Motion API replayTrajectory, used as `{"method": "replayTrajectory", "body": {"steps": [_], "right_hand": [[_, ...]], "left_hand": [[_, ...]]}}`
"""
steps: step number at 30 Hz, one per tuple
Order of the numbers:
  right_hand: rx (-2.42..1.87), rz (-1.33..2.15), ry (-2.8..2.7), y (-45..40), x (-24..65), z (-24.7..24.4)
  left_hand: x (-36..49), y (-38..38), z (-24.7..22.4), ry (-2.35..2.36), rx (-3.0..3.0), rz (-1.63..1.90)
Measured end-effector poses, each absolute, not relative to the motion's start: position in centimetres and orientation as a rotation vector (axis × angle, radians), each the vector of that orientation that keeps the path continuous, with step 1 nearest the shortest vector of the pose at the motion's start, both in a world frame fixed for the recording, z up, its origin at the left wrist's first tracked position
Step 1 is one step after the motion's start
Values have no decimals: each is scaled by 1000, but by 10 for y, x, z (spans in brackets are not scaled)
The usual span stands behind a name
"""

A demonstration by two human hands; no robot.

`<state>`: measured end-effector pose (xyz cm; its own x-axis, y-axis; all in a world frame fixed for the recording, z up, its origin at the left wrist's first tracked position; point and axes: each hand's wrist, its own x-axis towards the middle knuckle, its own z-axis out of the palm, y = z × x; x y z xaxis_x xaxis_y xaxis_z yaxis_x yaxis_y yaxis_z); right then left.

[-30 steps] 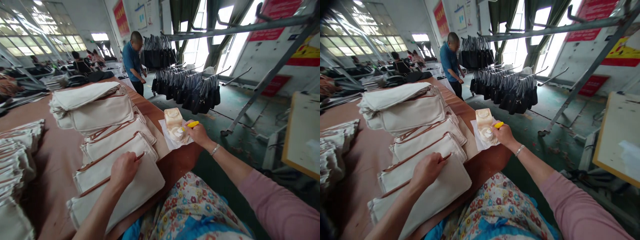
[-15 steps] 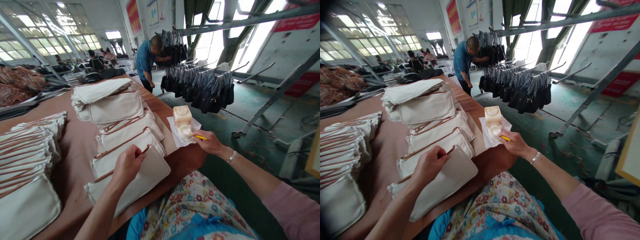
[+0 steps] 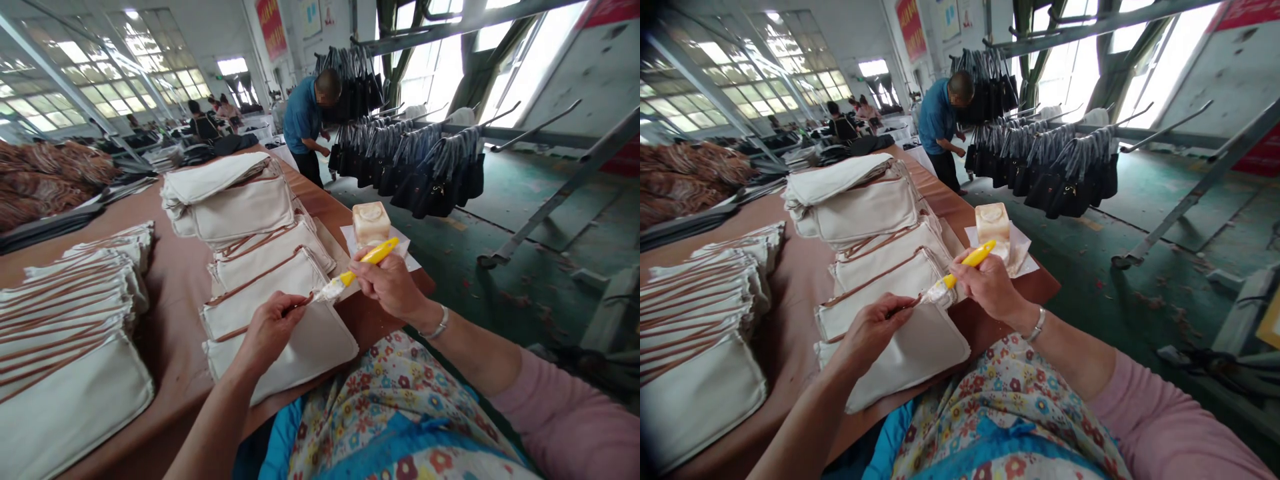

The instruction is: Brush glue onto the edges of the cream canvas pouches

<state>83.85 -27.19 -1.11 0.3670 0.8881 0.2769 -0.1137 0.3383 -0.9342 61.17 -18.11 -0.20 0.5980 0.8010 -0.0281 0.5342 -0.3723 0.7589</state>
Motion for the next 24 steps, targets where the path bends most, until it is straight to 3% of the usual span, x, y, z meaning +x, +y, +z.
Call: {"method": "replayTrajectory", "body": {"steps": [5,16,20,24], "right_hand": [[-1105,582,-1025,-266,839,-4],[-1156,518,-1069,-282,852,5],[-1027,703,-960,-279,853,12],[-944,1130,-876,-280,849,22]], "left_hand": [[610,-192,3,1007,2064,473],[608,-208,-9,864,2156,681],[604,-220,-5,752,2315,755],[599,-229,1,702,2479,812]]}}
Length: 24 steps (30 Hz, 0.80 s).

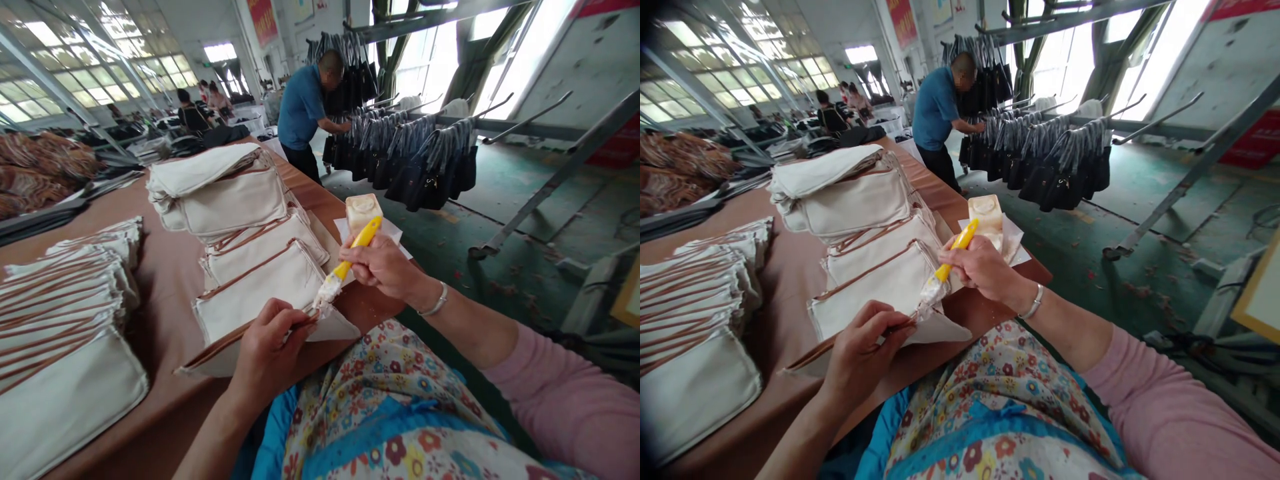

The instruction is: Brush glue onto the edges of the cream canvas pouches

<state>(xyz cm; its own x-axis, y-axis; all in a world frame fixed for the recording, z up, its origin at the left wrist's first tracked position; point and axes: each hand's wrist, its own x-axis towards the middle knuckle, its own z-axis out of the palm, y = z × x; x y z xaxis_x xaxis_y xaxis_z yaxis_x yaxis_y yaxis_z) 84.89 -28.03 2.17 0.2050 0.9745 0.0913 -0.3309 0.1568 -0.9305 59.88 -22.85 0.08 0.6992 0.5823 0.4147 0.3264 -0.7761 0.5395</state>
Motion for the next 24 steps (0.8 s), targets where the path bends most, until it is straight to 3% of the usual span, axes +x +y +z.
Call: {"method": "replayTrajectory", "body": {"steps": [3,7,12,15,19,24], "right_hand": [[-896,1295,-878,-285,853,29],[-946,1127,-782,-285,855,31],[-939,1314,-828,-290,833,31],[-954,1231,-648,-298,832,30],[-1031,1200,-600,-293,844,8],[-1180,1253,-476,-288,846,-36]], "left_hand": [[595,-229,2,708,2512,791],[594,-228,0,695,2496,721],[589,-241,4,776,2431,771],[569,-251,12,953,2375,887],[511,-261,52,1278,2336,971],[420,-255,140,1709,2444,890]]}}
